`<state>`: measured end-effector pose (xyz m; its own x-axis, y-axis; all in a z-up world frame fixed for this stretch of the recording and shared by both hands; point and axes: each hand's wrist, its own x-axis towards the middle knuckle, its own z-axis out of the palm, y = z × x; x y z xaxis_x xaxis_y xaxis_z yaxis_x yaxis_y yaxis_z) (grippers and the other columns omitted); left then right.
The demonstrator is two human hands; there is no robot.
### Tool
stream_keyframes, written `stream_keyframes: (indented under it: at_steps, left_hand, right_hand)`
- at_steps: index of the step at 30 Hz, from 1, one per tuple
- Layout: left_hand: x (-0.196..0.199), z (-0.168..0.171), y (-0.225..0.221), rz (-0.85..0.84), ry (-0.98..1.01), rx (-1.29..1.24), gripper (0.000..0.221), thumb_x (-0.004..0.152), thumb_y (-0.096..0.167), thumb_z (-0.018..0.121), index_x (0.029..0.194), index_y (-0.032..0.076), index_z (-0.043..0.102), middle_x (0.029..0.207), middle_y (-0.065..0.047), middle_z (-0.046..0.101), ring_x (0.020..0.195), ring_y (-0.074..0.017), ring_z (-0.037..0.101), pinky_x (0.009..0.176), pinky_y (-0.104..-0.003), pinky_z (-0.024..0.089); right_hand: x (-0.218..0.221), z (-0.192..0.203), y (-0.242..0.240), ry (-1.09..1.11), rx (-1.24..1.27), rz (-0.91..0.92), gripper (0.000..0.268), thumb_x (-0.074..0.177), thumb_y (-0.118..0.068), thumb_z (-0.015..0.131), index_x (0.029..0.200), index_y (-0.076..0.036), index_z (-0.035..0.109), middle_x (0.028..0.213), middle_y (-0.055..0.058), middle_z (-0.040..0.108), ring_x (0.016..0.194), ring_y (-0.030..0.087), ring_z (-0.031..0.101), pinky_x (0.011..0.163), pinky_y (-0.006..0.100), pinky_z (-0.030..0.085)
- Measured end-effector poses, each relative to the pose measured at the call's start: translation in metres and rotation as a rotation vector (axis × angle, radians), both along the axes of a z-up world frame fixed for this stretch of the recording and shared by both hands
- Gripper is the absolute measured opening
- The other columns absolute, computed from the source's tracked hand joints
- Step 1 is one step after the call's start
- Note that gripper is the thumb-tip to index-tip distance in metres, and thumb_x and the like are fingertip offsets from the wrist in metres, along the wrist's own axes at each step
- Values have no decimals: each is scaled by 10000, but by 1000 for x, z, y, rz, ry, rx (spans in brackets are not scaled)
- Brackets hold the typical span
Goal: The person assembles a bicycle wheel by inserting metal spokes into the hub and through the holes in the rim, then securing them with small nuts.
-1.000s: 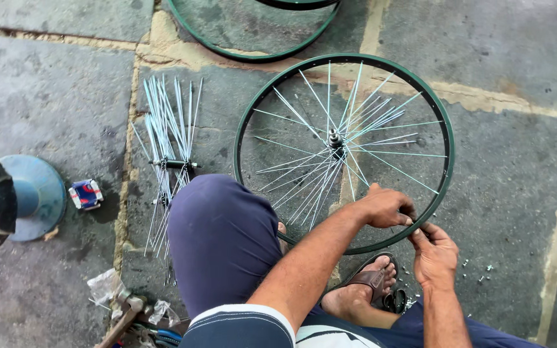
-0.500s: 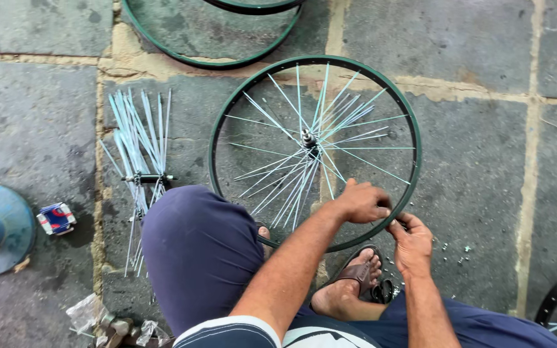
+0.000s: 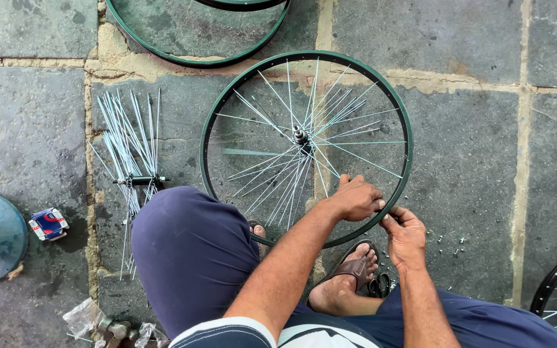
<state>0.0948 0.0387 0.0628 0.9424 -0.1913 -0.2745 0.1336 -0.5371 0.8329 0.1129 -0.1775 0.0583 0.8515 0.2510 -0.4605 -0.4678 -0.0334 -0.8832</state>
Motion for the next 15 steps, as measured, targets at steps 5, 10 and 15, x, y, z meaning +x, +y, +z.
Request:
stream_keyframes:
  at_steps: [5,10,15]
  left_hand:
    - [-4,0,7,25,9,7,311,908,493,660,1085,257,759,1075,-6,759,1140,-232,597,1035,-516,273]
    - [-8,-13,-2,98,-75,83,285,847,504,698,1052,322,779,1102,10,750,1181,-268,586,1076,-585,259]
    - [4,-30,-20,90,-96,55,326,933,514,584,1111,320,776,1132,-44,721,1204,-322,559,1071,-636,240]
  right_hand:
    - [-1,-2,-2,157,192,-153,204,879,-51,715,1075,-29,663,1007,102,735,866,190,693,855,355,583]
    - [1,-20,-9,164,101,-181,165,954,-83,732,1097,-104,653,1006,15,699,908,164,672,885,360,540]
    - [14,-29,-24,107,74,-149,168,979,-91,727,1129,-102,651,1040,16,700,927,159,659,930,377,526]
